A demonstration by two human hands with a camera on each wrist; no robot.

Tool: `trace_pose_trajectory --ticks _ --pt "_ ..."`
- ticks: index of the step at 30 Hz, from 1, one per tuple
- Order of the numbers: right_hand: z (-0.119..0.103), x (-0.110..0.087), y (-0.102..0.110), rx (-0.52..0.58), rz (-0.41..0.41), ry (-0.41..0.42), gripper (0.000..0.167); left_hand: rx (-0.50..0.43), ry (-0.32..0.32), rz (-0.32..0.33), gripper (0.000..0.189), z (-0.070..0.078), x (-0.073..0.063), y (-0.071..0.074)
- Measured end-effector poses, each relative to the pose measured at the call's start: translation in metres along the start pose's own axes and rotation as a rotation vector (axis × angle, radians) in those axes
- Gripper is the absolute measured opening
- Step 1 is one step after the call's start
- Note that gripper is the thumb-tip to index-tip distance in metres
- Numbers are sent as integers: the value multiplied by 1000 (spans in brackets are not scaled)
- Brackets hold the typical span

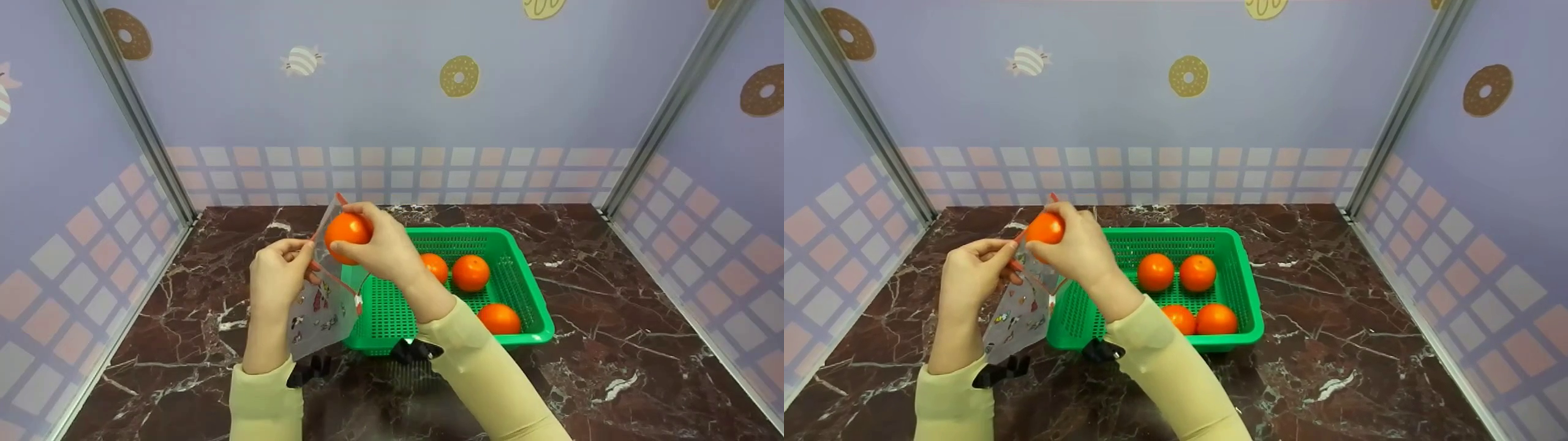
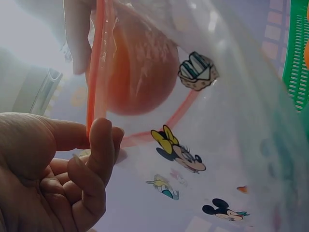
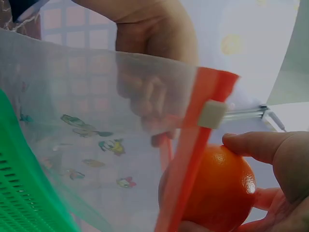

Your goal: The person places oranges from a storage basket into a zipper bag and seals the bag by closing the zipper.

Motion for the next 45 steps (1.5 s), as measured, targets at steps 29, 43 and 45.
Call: trace_pose_trajectory --ticks 29,43,45 --pt "9 -1 -18 -74 -27 8 63 60 -2 22 26 1 1 1" --pt "11 -18 1 -35 34 69 61 78 -13 27 25 1 1 0" --pt "13 -20 4 -31 38 67 61 75 -17 34 25 1 2 1"
Point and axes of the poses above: each hand's wrist, its own x-axis towards the middle knuckle, its own y-axis out of the back of the hand, z = x × y, the point moved 6 cm from there along x, towards the middle knuckle, and after that the axes turned 2 degrees about -y, right-handed, at the moved point
